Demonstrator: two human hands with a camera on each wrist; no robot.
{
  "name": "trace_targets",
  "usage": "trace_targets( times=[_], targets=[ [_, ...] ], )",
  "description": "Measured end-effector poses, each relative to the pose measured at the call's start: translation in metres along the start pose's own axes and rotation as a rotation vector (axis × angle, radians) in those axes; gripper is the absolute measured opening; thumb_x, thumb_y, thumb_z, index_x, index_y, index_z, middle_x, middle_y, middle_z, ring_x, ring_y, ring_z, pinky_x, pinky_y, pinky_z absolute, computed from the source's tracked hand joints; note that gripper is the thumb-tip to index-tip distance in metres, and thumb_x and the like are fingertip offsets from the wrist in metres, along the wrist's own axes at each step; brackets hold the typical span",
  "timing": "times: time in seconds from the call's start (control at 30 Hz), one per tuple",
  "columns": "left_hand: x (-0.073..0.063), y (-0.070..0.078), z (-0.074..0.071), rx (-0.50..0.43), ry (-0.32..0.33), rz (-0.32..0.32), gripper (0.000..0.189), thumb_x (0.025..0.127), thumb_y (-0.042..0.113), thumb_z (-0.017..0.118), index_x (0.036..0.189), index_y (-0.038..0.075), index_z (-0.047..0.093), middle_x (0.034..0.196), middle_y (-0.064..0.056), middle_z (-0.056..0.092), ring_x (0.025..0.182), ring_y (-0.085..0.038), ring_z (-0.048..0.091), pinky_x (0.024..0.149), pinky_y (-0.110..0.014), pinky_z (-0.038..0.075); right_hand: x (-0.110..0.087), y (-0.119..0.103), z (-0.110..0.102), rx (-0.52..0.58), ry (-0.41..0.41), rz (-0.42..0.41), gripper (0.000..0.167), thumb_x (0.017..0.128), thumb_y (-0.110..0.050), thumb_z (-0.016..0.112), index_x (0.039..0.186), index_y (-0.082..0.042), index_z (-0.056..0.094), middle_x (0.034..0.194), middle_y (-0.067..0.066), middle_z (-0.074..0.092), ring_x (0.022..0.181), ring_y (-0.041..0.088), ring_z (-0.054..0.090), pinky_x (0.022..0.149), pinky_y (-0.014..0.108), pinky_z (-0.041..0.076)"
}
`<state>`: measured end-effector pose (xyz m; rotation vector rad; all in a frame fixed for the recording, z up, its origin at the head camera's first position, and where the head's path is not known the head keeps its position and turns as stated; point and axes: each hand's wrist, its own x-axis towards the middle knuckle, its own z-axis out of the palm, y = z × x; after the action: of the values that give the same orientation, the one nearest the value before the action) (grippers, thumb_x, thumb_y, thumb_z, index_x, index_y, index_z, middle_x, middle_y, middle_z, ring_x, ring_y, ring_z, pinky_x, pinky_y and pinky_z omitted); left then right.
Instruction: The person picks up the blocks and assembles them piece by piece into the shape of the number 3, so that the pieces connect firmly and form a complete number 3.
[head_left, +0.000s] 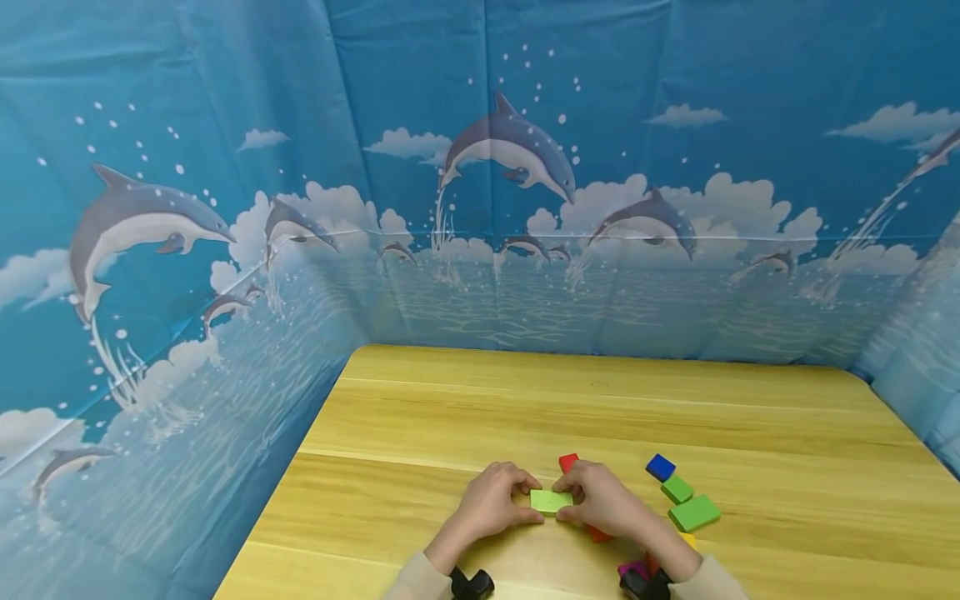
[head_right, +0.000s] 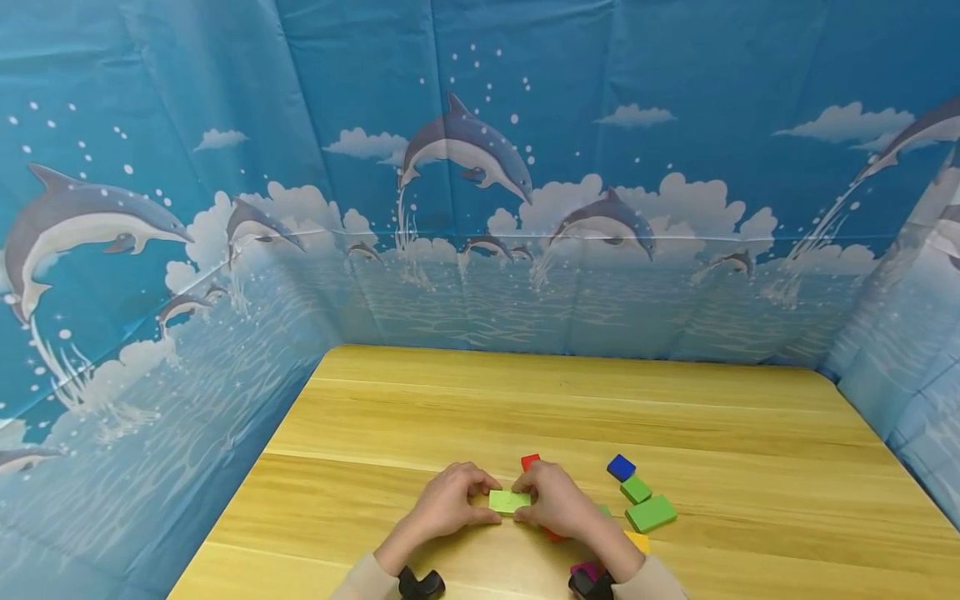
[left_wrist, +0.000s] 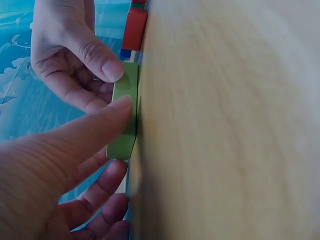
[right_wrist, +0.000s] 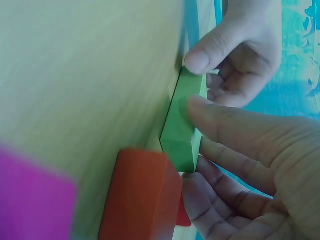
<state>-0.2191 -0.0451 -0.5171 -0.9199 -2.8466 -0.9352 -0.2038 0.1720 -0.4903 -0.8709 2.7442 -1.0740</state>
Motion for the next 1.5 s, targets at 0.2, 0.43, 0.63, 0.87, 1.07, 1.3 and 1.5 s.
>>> trace_targets(
  times=[0.2,0.43,0.63,0.87,1.07,1.3,1.5],
  targets=[
    [-0.002,-0.006,-0.003,-0.008,0.009,-0.012,0.034,0.068,0.040,0.085,0.094,0.022,0.074,0.079,0.018,0.055,0.071,0.000,0.045,0.060,-0.019,0.038,-0.002,-0.001,0.000,0.022,-0.001,-0.001,0.026,0.076,-0.012,0.080,0.098,-0.002,0.070,0.085,-0.002,0.057,0.073,0.013,0.053,0.063,0.025,0.046],
    [-0.005,-0.014,-0.011,-0.036,-0.005,-0.064,0.034,0.066,0.041,0.085,0.093,0.022,0.073,0.077,0.020,0.055,0.073,-0.001,0.047,0.066,-0.022,0.040,-0.007,0.007,-0.014,-0.014,0.033,0.051,0.021,0.080,-0.016,0.077,0.098,-0.007,0.070,0.086,-0.003,0.061,0.077,0.015,0.058,0.065,0.029,0.049],
    [-0.006,-0.019,-0.016,-0.067,-0.008,-0.097,0.036,0.065,0.039,0.086,0.093,0.021,0.073,0.077,0.018,0.057,0.069,-0.001,0.049,0.064,-0.022,0.040,-0.006,0.014,-0.027,-0.032,0.046,0.153,0.015,0.084,-0.023,0.073,0.093,-0.012,0.071,0.082,-0.007,0.061,0.071,0.010,0.056,0.060,0.027,0.047],
    [-0.006,-0.023,-0.016,-0.089,-0.006,-0.121,0.038,0.064,0.038,0.086,0.094,0.020,0.073,0.078,0.018,0.057,0.069,-0.001,0.048,0.063,-0.022,0.040,0.003,0.016,-0.031,-0.082,0.065,0.308,0.024,0.081,-0.030,0.076,0.090,-0.009,0.067,0.076,-0.005,0.059,0.068,0.012,0.054,0.061,0.032,0.046],
    [-0.006,-0.023,-0.017,-0.109,-0.009,-0.131,0.037,0.065,0.038,0.086,0.093,0.021,0.070,0.080,0.017,0.058,0.069,-0.002,0.048,0.065,-0.022,0.040,0.016,0.014,-0.026,-0.172,0.058,0.398,0.041,0.074,-0.043,0.079,0.085,-0.009,0.059,0.073,-0.002,0.055,0.064,0.015,0.050,0.058,0.032,0.042],
    [-0.005,-0.023,-0.018,-0.139,-0.018,-0.130,0.037,0.065,0.035,0.087,0.091,0.021,0.065,0.081,0.015,0.058,0.069,-0.003,0.048,0.065,-0.022,0.040,0.022,0.014,-0.020,-0.219,0.064,0.416,0.043,0.069,-0.041,0.083,0.076,-0.012,0.051,0.064,-0.001,0.047,0.057,0.016,0.043,0.053,0.030,0.033],
    [-0.005,-0.025,-0.018,-0.140,-0.014,-0.129,0.037,0.065,0.034,0.087,0.092,0.022,0.065,0.082,0.014,0.058,0.069,-0.003,0.048,0.065,-0.023,0.040,0.016,0.016,-0.024,-0.203,0.053,0.385,0.035,0.070,-0.033,0.084,0.078,-0.014,0.056,0.067,-0.003,0.050,0.061,0.015,0.046,0.056,0.032,0.037]
  ],
)
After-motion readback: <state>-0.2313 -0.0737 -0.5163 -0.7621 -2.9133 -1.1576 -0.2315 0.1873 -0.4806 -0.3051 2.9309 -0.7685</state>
